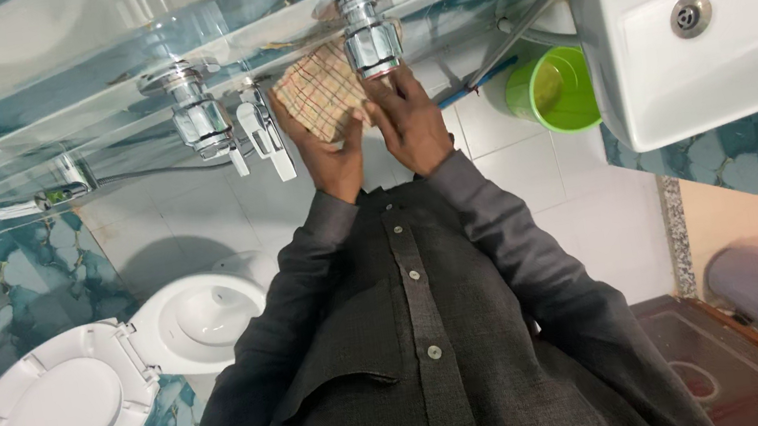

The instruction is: The person cleans a chrome faucet by hand with a cloth, wiping the handle, base, and spout multiple times.

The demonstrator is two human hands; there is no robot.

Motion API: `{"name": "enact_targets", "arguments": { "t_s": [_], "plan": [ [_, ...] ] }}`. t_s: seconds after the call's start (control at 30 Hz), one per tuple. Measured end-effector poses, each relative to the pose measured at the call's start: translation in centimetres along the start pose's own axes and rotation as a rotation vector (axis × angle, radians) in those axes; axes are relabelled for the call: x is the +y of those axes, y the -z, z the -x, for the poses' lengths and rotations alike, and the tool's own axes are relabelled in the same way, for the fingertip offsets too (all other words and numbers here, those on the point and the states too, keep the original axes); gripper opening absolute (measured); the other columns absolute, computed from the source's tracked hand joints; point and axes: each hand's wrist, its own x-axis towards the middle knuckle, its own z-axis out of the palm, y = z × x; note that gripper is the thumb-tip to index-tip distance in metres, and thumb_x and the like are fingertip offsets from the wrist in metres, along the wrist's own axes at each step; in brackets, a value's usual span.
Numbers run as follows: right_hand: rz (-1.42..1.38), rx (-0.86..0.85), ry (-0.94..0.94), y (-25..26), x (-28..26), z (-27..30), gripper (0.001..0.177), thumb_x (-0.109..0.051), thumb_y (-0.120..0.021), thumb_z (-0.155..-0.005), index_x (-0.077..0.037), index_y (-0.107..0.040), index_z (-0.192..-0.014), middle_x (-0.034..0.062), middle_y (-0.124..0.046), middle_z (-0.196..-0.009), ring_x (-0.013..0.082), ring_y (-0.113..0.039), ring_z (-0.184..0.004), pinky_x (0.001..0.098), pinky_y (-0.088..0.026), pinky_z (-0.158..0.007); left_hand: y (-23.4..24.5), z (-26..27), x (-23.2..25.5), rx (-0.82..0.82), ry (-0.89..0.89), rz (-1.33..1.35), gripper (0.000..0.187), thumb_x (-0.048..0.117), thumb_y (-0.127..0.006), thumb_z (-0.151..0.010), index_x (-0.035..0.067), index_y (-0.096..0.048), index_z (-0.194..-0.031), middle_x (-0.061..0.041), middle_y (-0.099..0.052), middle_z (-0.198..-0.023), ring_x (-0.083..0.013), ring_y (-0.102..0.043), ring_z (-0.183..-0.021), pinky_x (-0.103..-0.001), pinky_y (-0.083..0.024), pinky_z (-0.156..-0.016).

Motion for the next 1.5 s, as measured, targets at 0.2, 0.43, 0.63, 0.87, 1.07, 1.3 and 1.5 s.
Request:
{"name": "enact_targets", "arguments": {
  "t_s": [0.2,0.43,0.63,0.87,1.07,1.3,1.5],
  "plan": [
    [-0.064,-0.102,-0.300,-1.1,3.5,-0.8,0.025,-0.022,-0.058,-0.108,-0.006,-0.067,-0.125,0.0236,-0.064,-0.135,0.0407,-0.071,-0.103,0.0454,-0.057,-0.090,-2.2,-0.3,0.2,-0.254,-0.097,-0.436,0.045,0.010,-0.055,-0.108,0.007,-0.047,-0.152,-0.021,-0.029,-0.170,-0.0358,-0.042,-0.154,-0.039,-0.054,-0.111],
    [0.029,0.089,-0.010,-0.4,0.9,1.7,0.042,-0.020,-0.052,-0.112,0.005,-0.058,-0.144,0.0330,-0.051,-0.145,0.0523,-0.061,-0.123,0.0496,-0.055,-0.097,-0.8,-0.4,-0.8,-0.406,-0.206,-0.566,0.042,0.013,-0.051,-0.112,0.003,-0.051,-0.153,-0.027,-0.027,-0.167,-0.0446,-0.036,-0.153,-0.046,-0.044,-0.121],
    [-0.097,-0.037,-0.306,-0.5,2.5,-1.4,0.031,-0.022,-0.056,-0.108,-0.005,-0.063,-0.132,0.0237,-0.056,-0.152,0.0401,-0.067,-0.117,0.0431,-0.055,-0.099,-2.1,-2.1,-0.2,-0.283,-0.127,-0.540,0.031,0.018,-0.057,-0.109,0.007,-0.063,-0.138,-0.022,-0.046,-0.159,-0.0349,-0.065,-0.132,-0.039,-0.058,-0.105],
    [-0.499,-0.108,-0.358,2.5,2.4,8.6,0.043,-0.006,-0.067,-0.100,0.001,-0.058,-0.141,0.0204,-0.065,-0.139,0.0277,-0.064,-0.126,0.0396,-0.050,-0.108,0.7,4.8,2.8,-0.521,-0.037,-0.480,0.040,0.005,-0.068,-0.095,0.013,-0.067,-0.135,-0.018,-0.052,-0.146,-0.0330,-0.066,-0.125,-0.034,-0.062,-0.095],
    [-0.834,0.062,-0.409,2.6,2.8,12.0,0.051,-0.011,-0.060,-0.105,-0.006,-0.046,-0.154,0.0185,-0.058,-0.149,0.0299,-0.056,-0.141,0.0425,-0.048,-0.119,0.9,4.5,0.8,-0.837,-0.281,-0.393,0.040,0.001,-0.068,-0.095,0.016,-0.069,-0.133,-0.016,-0.050,-0.147,-0.0337,-0.061,-0.130,-0.036,-0.061,-0.100],
    [-0.271,-0.167,-0.288,0.8,1.9,7.1,0.052,-0.018,-0.062,-0.105,-0.008,-0.046,-0.154,0.0276,-0.037,-0.161,0.0410,-0.043,-0.148,0.0429,-0.045,-0.115,2.5,4.6,-3.8,-0.335,0.023,-0.069,0.031,-0.008,-0.070,-0.098,0.004,-0.070,-0.126,-0.012,-0.063,-0.133,-0.0206,-0.066,-0.119,-0.032,-0.058,-0.101],
    [-0.172,-0.160,-0.227,-0.8,4.1,6.2,0.053,-0.016,-0.057,-0.110,-0.006,-0.043,-0.160,0.0297,-0.037,-0.163,0.0451,-0.040,-0.150,0.0460,-0.038,-0.121,1.1,1.2,-2.1,-0.070,-0.107,-0.347,0.044,-0.002,-0.069,-0.098,0.007,-0.060,-0.141,-0.021,-0.049,-0.148,-0.0332,-0.055,-0.134,-0.040,-0.054,-0.109]
  ]
}}
